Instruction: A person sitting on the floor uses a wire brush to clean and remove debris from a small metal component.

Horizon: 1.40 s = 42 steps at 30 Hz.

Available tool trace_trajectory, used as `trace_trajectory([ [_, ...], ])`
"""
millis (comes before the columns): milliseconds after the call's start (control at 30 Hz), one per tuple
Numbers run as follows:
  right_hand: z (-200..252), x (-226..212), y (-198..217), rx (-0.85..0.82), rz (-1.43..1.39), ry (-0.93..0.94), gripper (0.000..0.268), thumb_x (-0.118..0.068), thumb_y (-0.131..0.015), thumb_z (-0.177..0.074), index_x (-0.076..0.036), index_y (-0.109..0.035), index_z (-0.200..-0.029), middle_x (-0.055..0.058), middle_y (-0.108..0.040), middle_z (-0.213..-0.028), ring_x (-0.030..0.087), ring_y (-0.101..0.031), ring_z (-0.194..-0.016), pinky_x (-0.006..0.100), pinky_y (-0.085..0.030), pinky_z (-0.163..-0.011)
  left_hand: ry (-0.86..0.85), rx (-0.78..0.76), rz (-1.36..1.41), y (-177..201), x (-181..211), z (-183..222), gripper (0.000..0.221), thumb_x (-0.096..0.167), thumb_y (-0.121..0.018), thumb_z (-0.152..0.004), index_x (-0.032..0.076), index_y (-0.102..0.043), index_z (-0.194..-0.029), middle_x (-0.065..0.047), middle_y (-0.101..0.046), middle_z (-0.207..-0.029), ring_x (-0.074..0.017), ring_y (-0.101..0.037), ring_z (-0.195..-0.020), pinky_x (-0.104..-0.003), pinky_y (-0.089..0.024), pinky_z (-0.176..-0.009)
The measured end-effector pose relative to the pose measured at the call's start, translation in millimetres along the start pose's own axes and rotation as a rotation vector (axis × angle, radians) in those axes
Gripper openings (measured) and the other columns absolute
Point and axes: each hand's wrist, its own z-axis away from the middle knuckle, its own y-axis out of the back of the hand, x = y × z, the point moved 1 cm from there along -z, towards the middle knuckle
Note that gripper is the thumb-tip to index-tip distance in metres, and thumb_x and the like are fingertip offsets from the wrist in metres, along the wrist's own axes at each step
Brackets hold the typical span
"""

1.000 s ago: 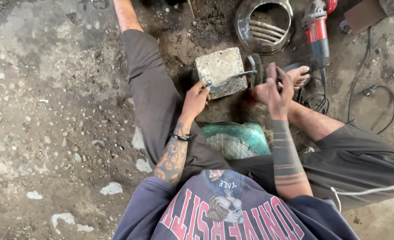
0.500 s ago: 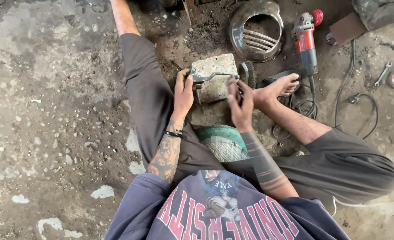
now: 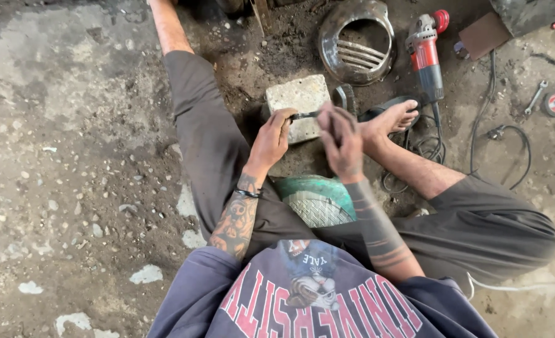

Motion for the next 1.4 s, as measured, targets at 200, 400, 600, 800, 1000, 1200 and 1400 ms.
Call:
trace_trajectory([
  [200, 2.4, 85.5, -19.4, 0.059, 0.150, -0.057, 0.041, -0.023, -0.077, -0.096, 0.000, -0.068, -0.129, 0.022, -0.063, -0.121, 0.044, -0.065, -0.114, 0.051, -0.052, -0.100, 0.020, 0.034, -0.011, -0.4, -3.7, 4.0, 0.031, 0.013, -0.035, -0.117, 0.005, -0.053, -0.140, -0.026, -0.058, -0.135, -0.0539, -0.065, -0.111, -0.068, -0.064, -0.081],
  [400, -7.6, 1.2, 1.4, -0.006, 0.084, 0.057, 0.046, -0.018, -0.079, -0.092, -0.003, -0.066, -0.133, 0.020, -0.058, -0.136, 0.041, -0.059, -0.127, 0.049, -0.044, -0.111, -0.011, 0.045, -0.027, 5.9, 4.3, -0.2, 0.032, 0.012, -0.033, -0.116, 0.006, -0.054, -0.139, -0.024, -0.059, -0.134, -0.0515, -0.065, -0.112, -0.067, -0.064, -0.086],
  [600, 1.0, 92.2, 6.8, 0.076, 0.059, -0.152, 0.045, -0.025, -0.072, -0.101, 0.001, -0.062, -0.137, 0.022, -0.059, -0.127, 0.042, -0.059, -0.125, 0.052, -0.044, -0.109, -0.082, 0.161, -0.005, 0.2, 8.1, 2.5, 0.029, 0.011, -0.034, -0.116, 0.006, -0.055, -0.136, -0.019, -0.060, -0.127, -0.0451, -0.065, -0.114, -0.061, -0.062, -0.090],
  [800, -22.2, -16.6, 46.9, 0.075, -0.269, -0.110, 0.044, -0.023, -0.055, -0.109, 0.001, -0.052, -0.146, 0.025, -0.057, -0.133, 0.037, -0.060, -0.122, 0.051, -0.046, -0.104, -0.015, 0.384, 0.304, 17.4, 14.4, 7.4, 0.031, 0.019, -0.037, -0.117, 0.003, -0.057, -0.133, -0.019, -0.062, -0.112, -0.0299, -0.066, -0.101, -0.055, -0.053, -0.097],
  [1000, -25.8, -76.1, 23.4, -0.014, -0.469, -0.089, 0.049, -0.029, -0.049, -0.107, -0.001, -0.050, -0.148, 0.021, -0.056, -0.139, 0.034, -0.059, -0.129, 0.050, -0.045, -0.109, 0.096, 0.252, 0.496, -20.4, 8.3, 14.6, 0.025, 0.015, -0.051, -0.111, 0.001, -0.064, -0.127, -0.011, -0.065, -0.088, -0.0172, -0.061, -0.076, -0.039, -0.055, -0.077],
  [1200, -15.3, -116.5, 29.1, -0.168, -0.268, 0.041, 0.045, -0.031, -0.059, -0.103, -0.001, -0.061, -0.137, 0.023, -0.055, -0.133, 0.039, -0.057, -0.125, 0.052, -0.044, -0.109, 0.249, 0.491, 0.406, -26.6, 4.4, 13.4, 0.032, 0.038, -0.052, -0.112, 0.009, -0.061, -0.120, -0.014, -0.061, -0.111, -0.0260, -0.062, -0.101, -0.044, -0.051, -0.094],
  [1400, 19.2, -70.3, 11.6, -0.186, -0.430, -0.118, 0.040, -0.022, -0.059, -0.104, 0.002, -0.059, -0.136, 0.027, -0.059, -0.127, 0.042, -0.058, -0.124, 0.056, -0.046, -0.103, 0.202, 0.659, 0.779, 20.7, 22.5, 0.1, 0.022, 0.027, -0.039, -0.115, 0.010, -0.046, -0.128, -0.011, -0.054, -0.108, -0.0108, -0.046, -0.065, -0.023, -0.041, -0.050],
])
